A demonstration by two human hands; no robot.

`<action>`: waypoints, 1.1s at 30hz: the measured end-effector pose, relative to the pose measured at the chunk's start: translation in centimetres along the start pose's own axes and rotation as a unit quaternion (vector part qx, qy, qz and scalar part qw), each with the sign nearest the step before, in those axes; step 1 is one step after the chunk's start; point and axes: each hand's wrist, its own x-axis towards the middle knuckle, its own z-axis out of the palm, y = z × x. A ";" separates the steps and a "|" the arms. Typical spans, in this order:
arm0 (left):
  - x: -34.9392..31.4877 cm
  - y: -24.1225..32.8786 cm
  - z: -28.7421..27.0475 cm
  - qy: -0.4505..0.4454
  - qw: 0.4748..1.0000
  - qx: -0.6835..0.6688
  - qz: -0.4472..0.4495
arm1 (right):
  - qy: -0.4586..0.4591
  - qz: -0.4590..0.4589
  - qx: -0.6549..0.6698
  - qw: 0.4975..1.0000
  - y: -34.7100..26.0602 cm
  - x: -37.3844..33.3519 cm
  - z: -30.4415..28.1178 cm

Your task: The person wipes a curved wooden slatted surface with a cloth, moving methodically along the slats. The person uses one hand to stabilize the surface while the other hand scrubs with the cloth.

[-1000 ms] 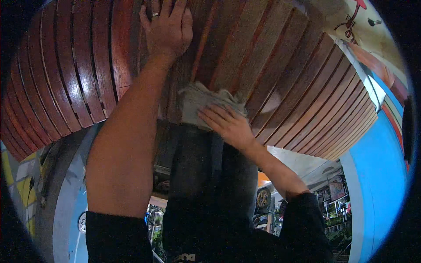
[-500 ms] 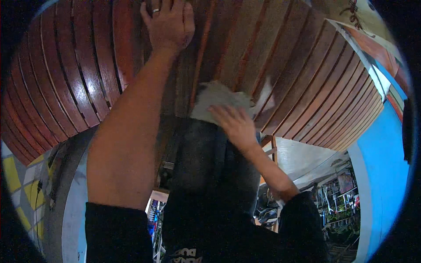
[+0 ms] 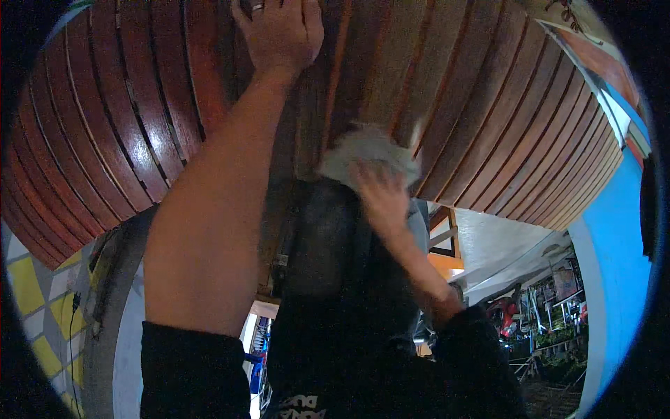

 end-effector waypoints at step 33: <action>0.2 0.6 -0.1 -0.015 1.000 -0.008 -0.012 | 0.159 0.254 -0.105 0.948 6.6 -4.4 -1.0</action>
